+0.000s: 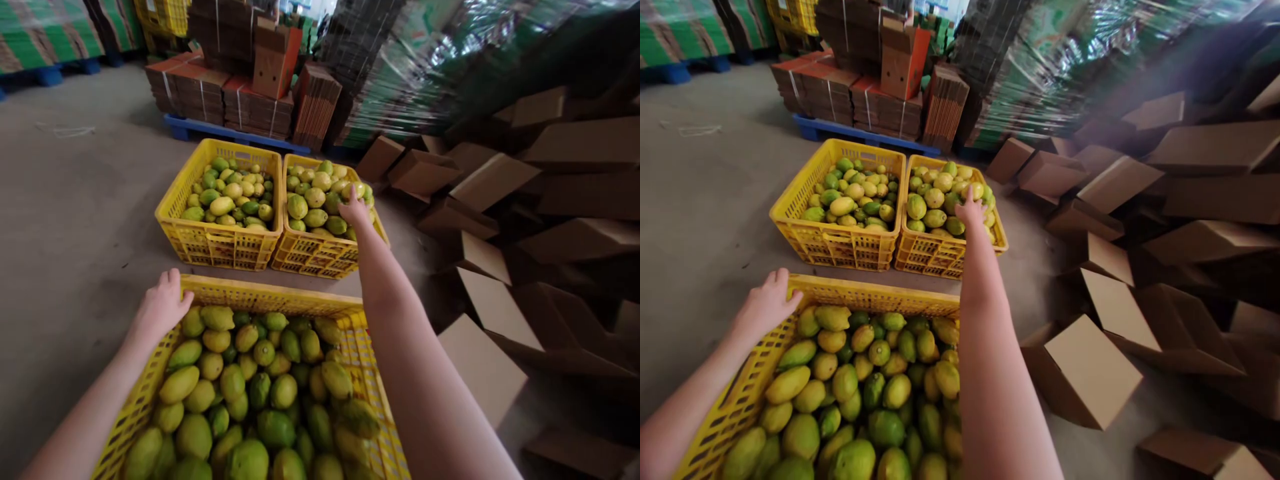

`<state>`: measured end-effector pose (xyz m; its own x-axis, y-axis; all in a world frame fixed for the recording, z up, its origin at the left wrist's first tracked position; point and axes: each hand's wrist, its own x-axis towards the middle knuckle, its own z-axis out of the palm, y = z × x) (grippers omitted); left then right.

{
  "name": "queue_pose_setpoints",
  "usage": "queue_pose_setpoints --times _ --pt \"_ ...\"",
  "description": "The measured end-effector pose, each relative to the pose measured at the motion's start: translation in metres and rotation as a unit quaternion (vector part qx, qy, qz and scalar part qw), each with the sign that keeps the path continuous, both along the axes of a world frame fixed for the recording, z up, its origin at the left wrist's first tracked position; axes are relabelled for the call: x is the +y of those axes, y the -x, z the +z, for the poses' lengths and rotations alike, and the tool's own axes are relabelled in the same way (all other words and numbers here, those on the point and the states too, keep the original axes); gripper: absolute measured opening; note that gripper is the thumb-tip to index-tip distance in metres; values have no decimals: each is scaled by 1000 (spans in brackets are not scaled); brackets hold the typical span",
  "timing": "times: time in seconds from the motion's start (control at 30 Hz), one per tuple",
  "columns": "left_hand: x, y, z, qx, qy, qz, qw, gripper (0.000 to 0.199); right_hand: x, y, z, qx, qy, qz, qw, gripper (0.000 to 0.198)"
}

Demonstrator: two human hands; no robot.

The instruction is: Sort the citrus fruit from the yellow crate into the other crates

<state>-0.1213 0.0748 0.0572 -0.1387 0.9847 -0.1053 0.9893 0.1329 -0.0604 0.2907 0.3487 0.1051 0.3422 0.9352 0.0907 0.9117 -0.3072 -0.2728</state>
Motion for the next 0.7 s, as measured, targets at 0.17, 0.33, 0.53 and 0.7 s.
queue_pose_setpoints --times 0.17,0.33,0.53,0.7 --pt "-1 2 -3 -13 -31 -9 999 34 -51 3 3 -98 -33 79 992 70" --pt "-3 -1 0 -25 -29 -5 999 40 -212 -5 -19 -144 -120 304 934 57" --pt "2 2 -1 -24 -36 14 999 51 -367 -16 -66 -129 6 501 856 30" --pt "6 6 -2 -50 -41 37 997 55 -355 23 -94 -157 221 405 873 59"
